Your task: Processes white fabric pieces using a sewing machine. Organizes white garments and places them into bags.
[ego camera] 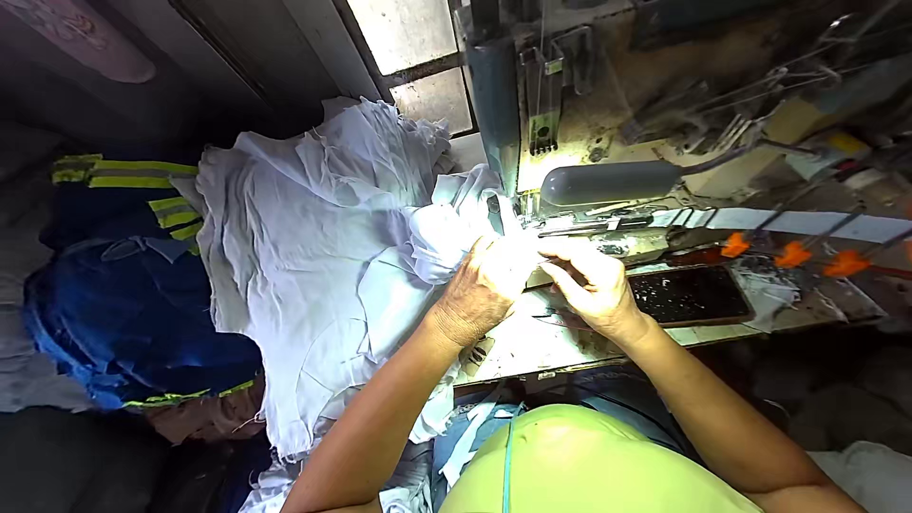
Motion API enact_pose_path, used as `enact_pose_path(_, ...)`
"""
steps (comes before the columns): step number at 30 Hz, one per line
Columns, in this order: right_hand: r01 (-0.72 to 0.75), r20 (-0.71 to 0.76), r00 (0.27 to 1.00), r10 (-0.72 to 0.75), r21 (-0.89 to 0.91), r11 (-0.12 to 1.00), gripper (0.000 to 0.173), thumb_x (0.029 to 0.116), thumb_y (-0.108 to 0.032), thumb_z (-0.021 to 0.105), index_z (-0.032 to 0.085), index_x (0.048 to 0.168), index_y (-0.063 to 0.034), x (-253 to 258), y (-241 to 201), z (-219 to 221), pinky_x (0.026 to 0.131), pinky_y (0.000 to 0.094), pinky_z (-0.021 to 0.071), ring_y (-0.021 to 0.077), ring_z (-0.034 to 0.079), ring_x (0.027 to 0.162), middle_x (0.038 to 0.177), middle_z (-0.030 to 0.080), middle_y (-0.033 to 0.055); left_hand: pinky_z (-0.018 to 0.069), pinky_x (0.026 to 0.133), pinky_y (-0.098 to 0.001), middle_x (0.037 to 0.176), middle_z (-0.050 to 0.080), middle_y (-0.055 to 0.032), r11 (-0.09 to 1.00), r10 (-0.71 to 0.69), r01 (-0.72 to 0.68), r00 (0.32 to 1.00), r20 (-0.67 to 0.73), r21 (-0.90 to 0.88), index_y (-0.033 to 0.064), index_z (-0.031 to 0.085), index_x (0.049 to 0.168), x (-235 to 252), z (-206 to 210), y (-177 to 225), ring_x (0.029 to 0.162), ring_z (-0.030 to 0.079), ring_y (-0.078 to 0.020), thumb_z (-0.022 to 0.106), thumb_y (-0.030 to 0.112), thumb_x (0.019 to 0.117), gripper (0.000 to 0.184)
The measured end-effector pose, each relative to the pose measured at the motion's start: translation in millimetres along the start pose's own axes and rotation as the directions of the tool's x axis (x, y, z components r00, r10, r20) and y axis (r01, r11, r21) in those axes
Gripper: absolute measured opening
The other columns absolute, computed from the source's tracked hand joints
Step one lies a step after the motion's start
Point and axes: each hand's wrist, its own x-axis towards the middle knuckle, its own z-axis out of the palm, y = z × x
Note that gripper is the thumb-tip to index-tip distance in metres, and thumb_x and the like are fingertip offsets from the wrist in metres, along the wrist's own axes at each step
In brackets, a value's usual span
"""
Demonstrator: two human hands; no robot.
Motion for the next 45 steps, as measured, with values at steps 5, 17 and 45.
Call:
enact_pose_path(5, 0.04, -0.021, 0.999, -0.042, -0.101, 0.994, 0.023, 0.0975, -0.011, 0.063, 0.074, 0.114, 0.0016, -15.1, -12.6, -5.8, 0.087, 0.0265, 0.0577, 0.0155, 0.071, 0.1, 0.118, 0.072, 0.016, 0.054, 0.097, -0.0443, 0.111, 0.074, -0.0203, 0.994, -0.104, 0.103, 0.994, 0.026, 0.02, -0.0039, 0.074, 0.104, 3.9, 4.1, 1.3, 0.107, 0.071, -0.0342, 0.054, 0.008, 0.0949, 0.025)
enact_pose_path(17, -0.036, 0.233, 0.965, 0.118, -0.329, 0.944, 0.025, 0.0979, -0.023, 0.062, 0.076, 0.106, -0.004, -77.1, -9.5, -2.3, 0.089, 0.0419, 0.057, 0.0297, 0.069, 0.106, 0.113, 0.072, 0.0144, 0.0568, 0.091, -0.0461, 0.107, 0.071, -0.0184, 0.879, -0.468, 0.47, 0.883, 0.035, -0.086, -0.0031, 0.072, 0.104, 19.4, 4.5, -25.7, 0.102, 0.07, -0.0319, 0.056, 0.005, 0.1001, 0.018)
enact_pose_path(45, -0.123, 0.192, 0.964, 0.184, -0.294, 0.948, 0.026, 0.1015, -0.024, 0.056, 0.069, 0.105, -0.002, 27.4, -45.8, -4.1, 0.06, 0.0425, 0.049, 0.0232, 0.061, 0.065, 0.073, 0.061, 0.0091, 0.0512, 0.091, -0.0573, 0.112, 0.069, -0.0188, 0.817, -0.573, 0.575, 0.806, 0.144, 0.035, 0.004, 0.075, 0.11, 14.7, -13.1, -38.0, 0.109, 0.064, -0.0401, 0.065, 0.02, 0.0995, 0.021)
